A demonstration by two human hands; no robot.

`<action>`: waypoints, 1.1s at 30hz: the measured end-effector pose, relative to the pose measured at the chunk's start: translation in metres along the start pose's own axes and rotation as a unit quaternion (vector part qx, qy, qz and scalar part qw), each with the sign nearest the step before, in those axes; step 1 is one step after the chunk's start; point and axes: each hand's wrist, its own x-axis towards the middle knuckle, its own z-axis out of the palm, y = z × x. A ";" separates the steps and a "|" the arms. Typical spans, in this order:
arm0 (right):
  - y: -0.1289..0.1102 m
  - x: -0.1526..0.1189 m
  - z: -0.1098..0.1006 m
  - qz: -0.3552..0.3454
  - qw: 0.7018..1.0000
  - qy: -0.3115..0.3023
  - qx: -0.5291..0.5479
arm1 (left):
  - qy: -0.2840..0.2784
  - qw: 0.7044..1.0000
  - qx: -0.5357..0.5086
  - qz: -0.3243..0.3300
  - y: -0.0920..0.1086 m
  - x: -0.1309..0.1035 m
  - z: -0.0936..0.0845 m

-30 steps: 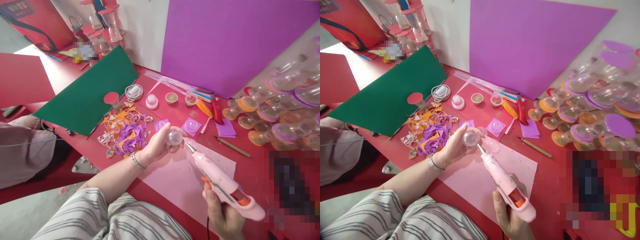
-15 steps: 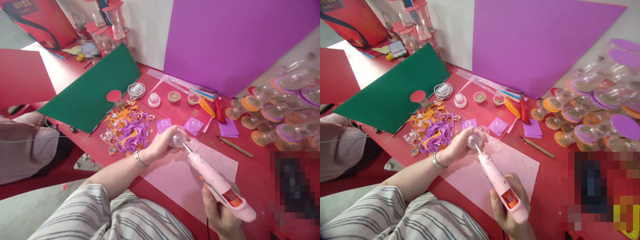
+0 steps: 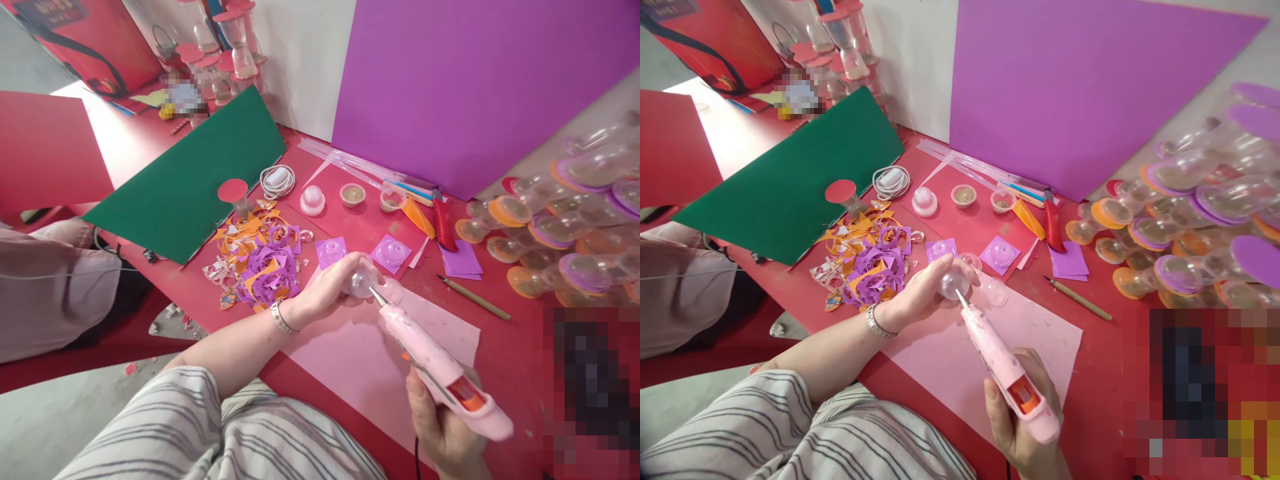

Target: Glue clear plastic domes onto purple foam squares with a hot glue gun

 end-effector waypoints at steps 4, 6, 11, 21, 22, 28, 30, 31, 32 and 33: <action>0.001 -0.003 0.001 0.002 1.000 0.003 -0.011 | 0.001 1.000 0.000 0.000 -0.002 0.000 -0.001; 0.002 -0.003 0.001 -0.001 1.000 0.005 -0.027 | 0.001 1.000 0.000 -0.001 -0.003 0.000 -0.002; 0.002 0.000 0.000 -0.007 0.999 -0.006 -0.036 | -0.006 1.000 -0.001 0.006 -0.006 0.001 -0.005; 0.002 0.003 0.000 -0.010 0.999 -0.007 -0.047 | 0.006 0.999 0.053 0.010 -0.006 0.000 -0.008; 0.003 0.002 0.000 -0.014 0.999 -0.011 -0.051 | 0.009 0.998 0.063 0.008 -0.006 0.000 -0.009; 0.006 0.000 -0.001 -0.022 0.998 -0.014 -0.065 | 0.018 0.994 0.105 0.006 -0.005 0.000 -0.011; 0.006 0.001 -0.001 -0.024 0.997 -0.017 -0.070 | 0.018 0.994 0.107 0.004 -0.004 0.000 -0.011; 0.006 0.001 -0.001 -0.025 0.997 -0.018 -0.073 | 0.019 0.994 0.107 0.003 -0.004 -0.001 -0.011; 0.006 0.001 -0.001 -0.025 0.997 -0.018 -0.076 | 0.020 0.994 0.107 0.001 -0.003 -0.001 -0.010; 0.006 0.001 -0.001 -0.023 0.996 -0.019 -0.079 | 0.020 0.994 0.106 0.000 -0.003 -0.001 -0.010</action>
